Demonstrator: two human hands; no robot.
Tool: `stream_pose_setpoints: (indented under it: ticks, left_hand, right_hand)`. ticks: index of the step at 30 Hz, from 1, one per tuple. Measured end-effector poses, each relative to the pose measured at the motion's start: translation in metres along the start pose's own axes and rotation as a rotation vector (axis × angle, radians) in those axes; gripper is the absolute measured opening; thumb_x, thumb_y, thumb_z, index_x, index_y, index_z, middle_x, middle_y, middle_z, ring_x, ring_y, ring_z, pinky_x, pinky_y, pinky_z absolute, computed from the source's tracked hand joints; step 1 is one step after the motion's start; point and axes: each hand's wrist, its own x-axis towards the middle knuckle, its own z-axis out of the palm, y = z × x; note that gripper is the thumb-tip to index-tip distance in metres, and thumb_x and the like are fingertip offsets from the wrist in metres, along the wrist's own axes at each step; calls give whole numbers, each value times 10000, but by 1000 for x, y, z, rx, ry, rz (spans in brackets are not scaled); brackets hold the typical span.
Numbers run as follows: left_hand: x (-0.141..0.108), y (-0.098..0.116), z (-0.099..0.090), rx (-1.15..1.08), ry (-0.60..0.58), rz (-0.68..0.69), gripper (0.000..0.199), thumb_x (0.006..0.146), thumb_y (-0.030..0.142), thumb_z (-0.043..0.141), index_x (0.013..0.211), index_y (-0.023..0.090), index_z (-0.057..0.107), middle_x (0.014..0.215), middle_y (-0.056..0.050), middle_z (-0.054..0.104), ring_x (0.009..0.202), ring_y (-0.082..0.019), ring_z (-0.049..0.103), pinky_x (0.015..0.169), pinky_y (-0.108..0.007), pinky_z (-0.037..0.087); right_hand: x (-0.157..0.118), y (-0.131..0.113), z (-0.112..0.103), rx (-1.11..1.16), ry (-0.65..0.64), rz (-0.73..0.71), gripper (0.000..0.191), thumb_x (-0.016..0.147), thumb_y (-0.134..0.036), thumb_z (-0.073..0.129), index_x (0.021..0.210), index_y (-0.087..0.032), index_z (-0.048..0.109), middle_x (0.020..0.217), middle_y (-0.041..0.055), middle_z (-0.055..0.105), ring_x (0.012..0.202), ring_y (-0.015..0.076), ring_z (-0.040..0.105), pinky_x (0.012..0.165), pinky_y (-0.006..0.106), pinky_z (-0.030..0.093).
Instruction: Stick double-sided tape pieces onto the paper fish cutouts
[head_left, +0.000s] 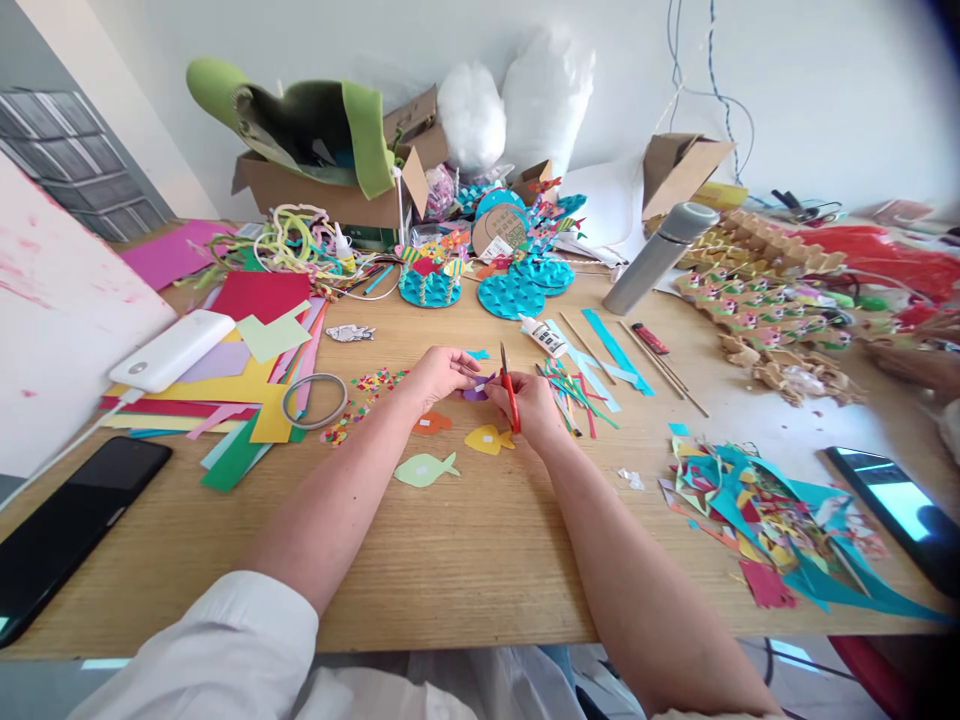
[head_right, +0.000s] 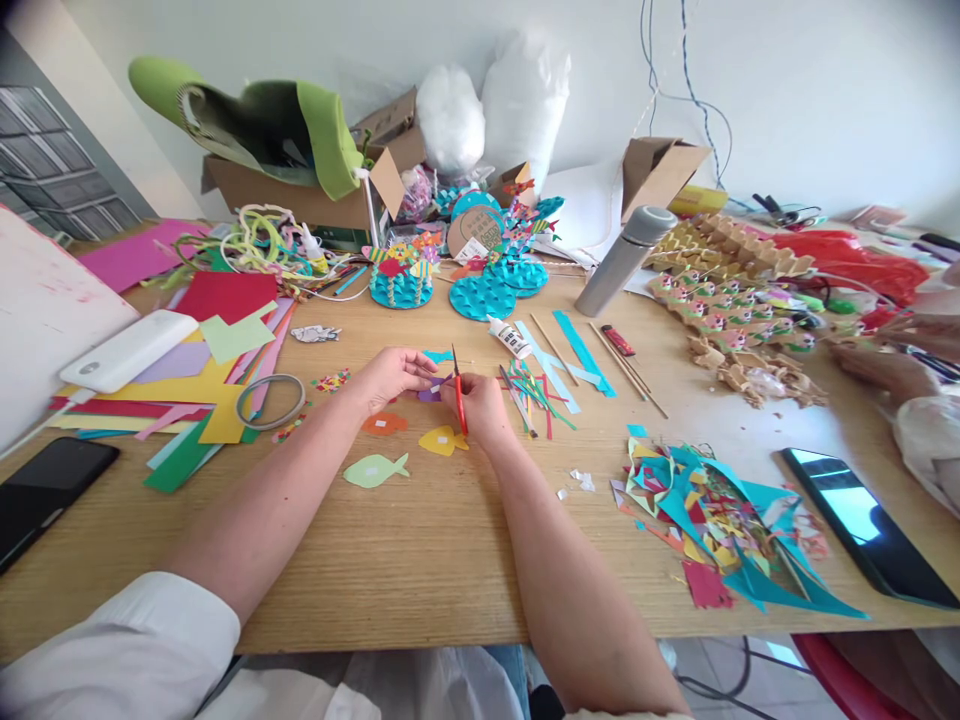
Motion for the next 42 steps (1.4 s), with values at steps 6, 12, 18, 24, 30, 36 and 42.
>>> stream_pose_setpoints:
  ticks: [6,12,18,24,30,36,42]
  left_hand:
    - [3,-2,0,8,-6,14,257,607,-108,702,740,99,629,592,5,662,536,-111,628,633,-284,544]
    - [4,-4,3,15,13,38,300,568,-109,742,733,106,613,580,18,660,526,-115,636,700,-342,568]
    - [8,-7,5,9,16,57,323,581,-121,725,731,119,571,549,37,643,510,-122,640,695,-366,583]
    - [13,-12,6,13,6,86,305,616,-115,694,750,124,560,530,51,630,493,-119,638,666,-346,586]
    - [15,-14,2,74,8,107,318,610,-101,698,794,132,582,577,30,659,528,-133,652,669,-338,577]
    - [12,-10,-6,145,16,138,439,577,-115,703,931,137,638,706,-1,681,628,-139,656,709,-333,561]
    - [6,-6,-5,155,-31,149,486,578,-75,742,1005,133,640,841,-46,681,729,-156,658,720,-340,568]
  right_hand:
    - [0,0,0,-3,7,6,280,674,-407,620,697,-135,684,448,-35,496,403,94,415,392,209,285]
    - [-1,2,1,-15,12,-6,282,687,-422,623,690,-146,679,450,-34,510,402,98,423,392,211,297]
    - [0,4,3,-48,35,-33,337,700,-490,638,652,-158,660,485,-7,574,435,122,493,422,219,341]
    - [-4,0,5,-142,124,-65,463,746,-586,598,568,-160,622,500,34,617,466,138,529,455,231,360]
    - [-9,-6,2,-222,222,-61,500,743,-631,589,546,-172,613,510,74,638,506,174,576,481,249,397]
    - [-7,-9,-4,-51,265,-60,403,705,-558,670,774,-161,672,706,89,709,656,208,652,594,284,477]
    - [1,0,2,266,27,-58,485,616,-466,773,959,-154,630,856,94,728,761,213,692,715,328,544]
